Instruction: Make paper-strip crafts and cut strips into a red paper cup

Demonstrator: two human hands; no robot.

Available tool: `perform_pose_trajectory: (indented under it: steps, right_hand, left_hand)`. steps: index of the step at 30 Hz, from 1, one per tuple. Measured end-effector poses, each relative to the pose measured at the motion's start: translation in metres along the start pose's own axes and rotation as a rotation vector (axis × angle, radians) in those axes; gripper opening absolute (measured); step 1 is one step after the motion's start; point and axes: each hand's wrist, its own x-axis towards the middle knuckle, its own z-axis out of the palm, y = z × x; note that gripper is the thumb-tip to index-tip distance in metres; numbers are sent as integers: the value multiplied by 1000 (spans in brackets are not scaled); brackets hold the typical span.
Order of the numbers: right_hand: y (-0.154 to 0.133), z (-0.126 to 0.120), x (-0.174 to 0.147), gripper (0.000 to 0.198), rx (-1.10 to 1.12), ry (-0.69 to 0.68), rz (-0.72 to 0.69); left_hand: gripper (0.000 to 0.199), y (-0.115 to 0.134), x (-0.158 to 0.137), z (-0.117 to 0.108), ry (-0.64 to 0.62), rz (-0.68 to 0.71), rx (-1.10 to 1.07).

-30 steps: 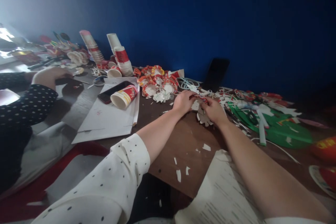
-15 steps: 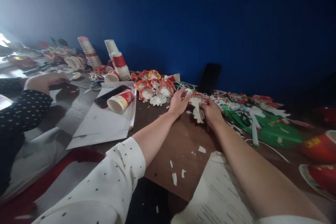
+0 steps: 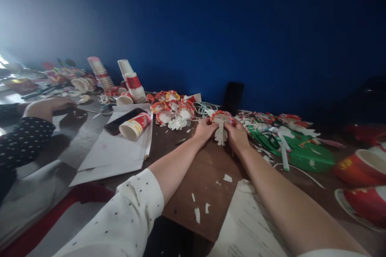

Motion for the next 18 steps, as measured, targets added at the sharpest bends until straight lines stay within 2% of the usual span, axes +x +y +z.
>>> perform_pose_trajectory:
  steps: [3, 11, 18]
  right_hand:
    - [-5, 3, -2, 44, 157, 19, 85]
    - [-9, 5, -4, 43, 183, 36, 161]
    - [-2, 4, -1, 49, 129, 116, 62]
  left_hand:
    - [16, -1, 1, 1, 7, -38, -29]
    - [6, -3, 4, 6, 12, -114, -205]
    - [4, -6, 5, 5, 5, -108, -236]
